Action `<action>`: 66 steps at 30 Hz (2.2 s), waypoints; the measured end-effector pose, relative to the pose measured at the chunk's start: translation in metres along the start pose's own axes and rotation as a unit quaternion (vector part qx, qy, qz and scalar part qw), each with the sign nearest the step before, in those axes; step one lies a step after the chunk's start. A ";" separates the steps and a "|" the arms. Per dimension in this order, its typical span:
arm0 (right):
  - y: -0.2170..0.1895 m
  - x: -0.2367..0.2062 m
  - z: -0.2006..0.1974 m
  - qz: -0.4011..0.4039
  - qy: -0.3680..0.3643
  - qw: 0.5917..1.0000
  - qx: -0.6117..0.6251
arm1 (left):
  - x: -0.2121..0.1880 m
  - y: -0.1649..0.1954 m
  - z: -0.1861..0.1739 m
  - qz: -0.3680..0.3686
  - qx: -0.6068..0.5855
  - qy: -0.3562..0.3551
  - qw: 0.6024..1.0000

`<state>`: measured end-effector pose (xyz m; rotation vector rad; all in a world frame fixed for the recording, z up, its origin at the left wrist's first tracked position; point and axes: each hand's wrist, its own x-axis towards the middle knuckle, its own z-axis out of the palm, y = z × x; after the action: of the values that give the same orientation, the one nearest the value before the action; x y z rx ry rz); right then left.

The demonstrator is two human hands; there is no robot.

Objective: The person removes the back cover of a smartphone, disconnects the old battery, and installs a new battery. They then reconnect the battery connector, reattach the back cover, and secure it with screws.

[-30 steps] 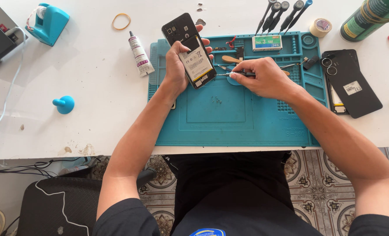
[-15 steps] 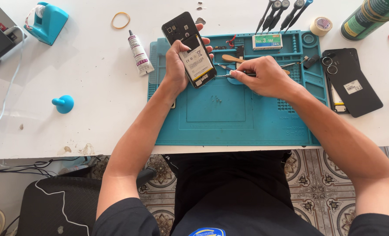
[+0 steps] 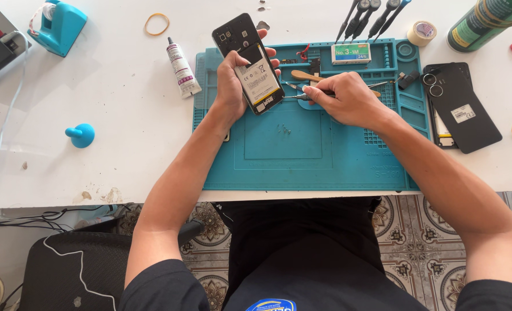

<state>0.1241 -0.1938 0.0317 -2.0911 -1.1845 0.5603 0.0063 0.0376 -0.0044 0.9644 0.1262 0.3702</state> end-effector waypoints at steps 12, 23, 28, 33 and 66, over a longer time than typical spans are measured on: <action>0.000 0.001 0.000 0.000 0.001 1.000 -0.010 | -0.001 0.002 0.002 -0.003 0.018 0.007 1.000; -0.002 0.001 0.000 0.006 0.001 1.000 -0.011 | -0.001 0.000 0.000 0.001 0.028 0.010 1.000; -0.002 0.000 0.000 0.009 0.002 1.000 -0.015 | -0.001 -0.001 0.000 0.003 0.031 0.011 0.999; -0.003 0.000 0.001 0.012 0.004 1.000 -0.016 | -0.002 0.000 0.000 0.003 0.025 0.005 1.000; -0.018 -0.006 0.008 -0.137 -0.038 0.949 -0.283 | -0.002 0.000 0.001 0.000 0.020 0.002 1.000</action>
<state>0.1059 -0.1893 0.0392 -2.3112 -1.8111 0.1784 0.0050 0.0365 -0.0036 1.0032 0.1385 0.3703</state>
